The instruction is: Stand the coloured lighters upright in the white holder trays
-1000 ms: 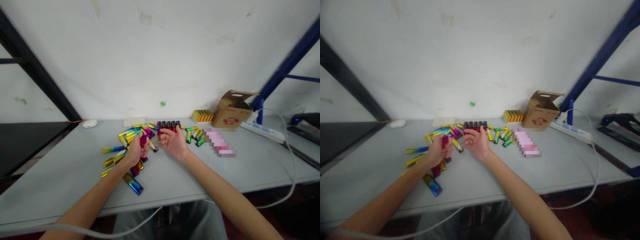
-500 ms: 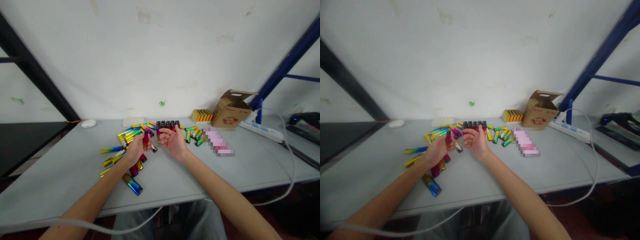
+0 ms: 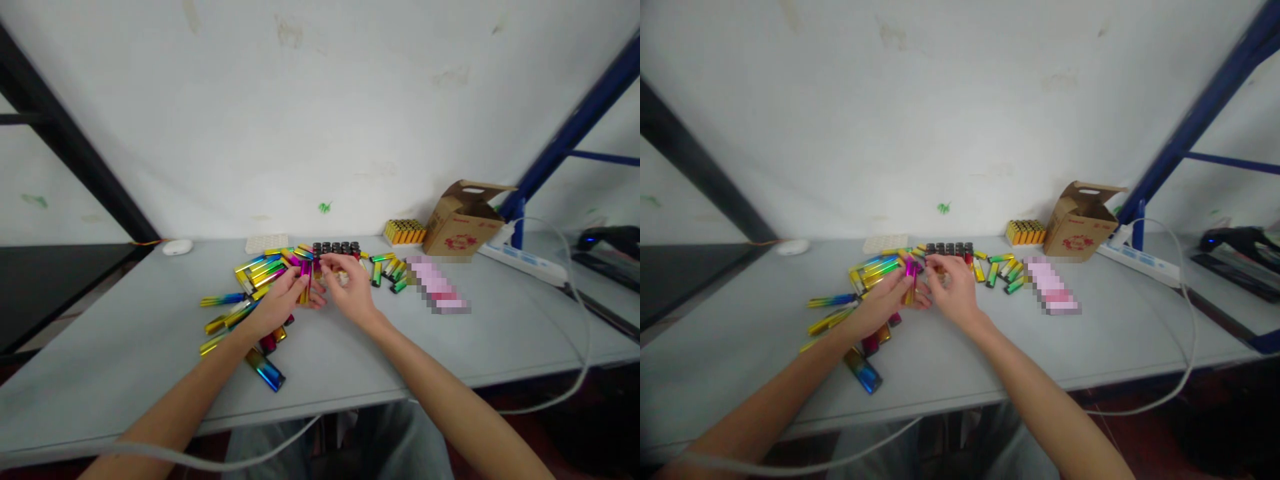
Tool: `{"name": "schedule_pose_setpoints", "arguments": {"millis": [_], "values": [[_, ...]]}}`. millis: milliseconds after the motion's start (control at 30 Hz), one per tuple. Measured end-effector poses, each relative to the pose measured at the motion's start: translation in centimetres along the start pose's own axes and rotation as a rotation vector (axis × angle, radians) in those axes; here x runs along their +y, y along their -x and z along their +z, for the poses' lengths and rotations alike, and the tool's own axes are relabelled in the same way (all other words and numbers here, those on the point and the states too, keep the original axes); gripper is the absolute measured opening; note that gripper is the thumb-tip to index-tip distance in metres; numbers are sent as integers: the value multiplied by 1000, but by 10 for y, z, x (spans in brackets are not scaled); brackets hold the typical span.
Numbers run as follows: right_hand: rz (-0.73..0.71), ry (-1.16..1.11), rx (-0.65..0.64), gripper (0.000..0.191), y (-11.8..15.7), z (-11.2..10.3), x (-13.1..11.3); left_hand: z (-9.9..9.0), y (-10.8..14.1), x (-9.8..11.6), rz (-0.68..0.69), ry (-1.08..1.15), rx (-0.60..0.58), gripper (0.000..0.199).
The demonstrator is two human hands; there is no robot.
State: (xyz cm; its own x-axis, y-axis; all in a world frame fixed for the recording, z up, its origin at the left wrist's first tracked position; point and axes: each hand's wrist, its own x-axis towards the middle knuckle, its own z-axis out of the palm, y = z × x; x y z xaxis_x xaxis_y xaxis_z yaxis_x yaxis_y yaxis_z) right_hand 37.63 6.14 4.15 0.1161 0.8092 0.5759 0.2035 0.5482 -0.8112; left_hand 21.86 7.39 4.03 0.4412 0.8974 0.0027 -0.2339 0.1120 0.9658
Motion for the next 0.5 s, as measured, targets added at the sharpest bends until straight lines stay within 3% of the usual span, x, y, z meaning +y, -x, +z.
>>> {"name": "schedule_pose_setpoints", "arguments": {"millis": [133, 267, 500], "values": [[21, -44, -29, 16, -2, 0, 4, 1, -1, 1, 8, -83, 21, 14], [78, -98, -42, 16, -1, 3, 10, 0, 1, 5, 147, -344, 44, 3], [219, -159, -39, 22, 0, 7, 10, 6, 8, 12, 237, -535, 63, 17]]}}
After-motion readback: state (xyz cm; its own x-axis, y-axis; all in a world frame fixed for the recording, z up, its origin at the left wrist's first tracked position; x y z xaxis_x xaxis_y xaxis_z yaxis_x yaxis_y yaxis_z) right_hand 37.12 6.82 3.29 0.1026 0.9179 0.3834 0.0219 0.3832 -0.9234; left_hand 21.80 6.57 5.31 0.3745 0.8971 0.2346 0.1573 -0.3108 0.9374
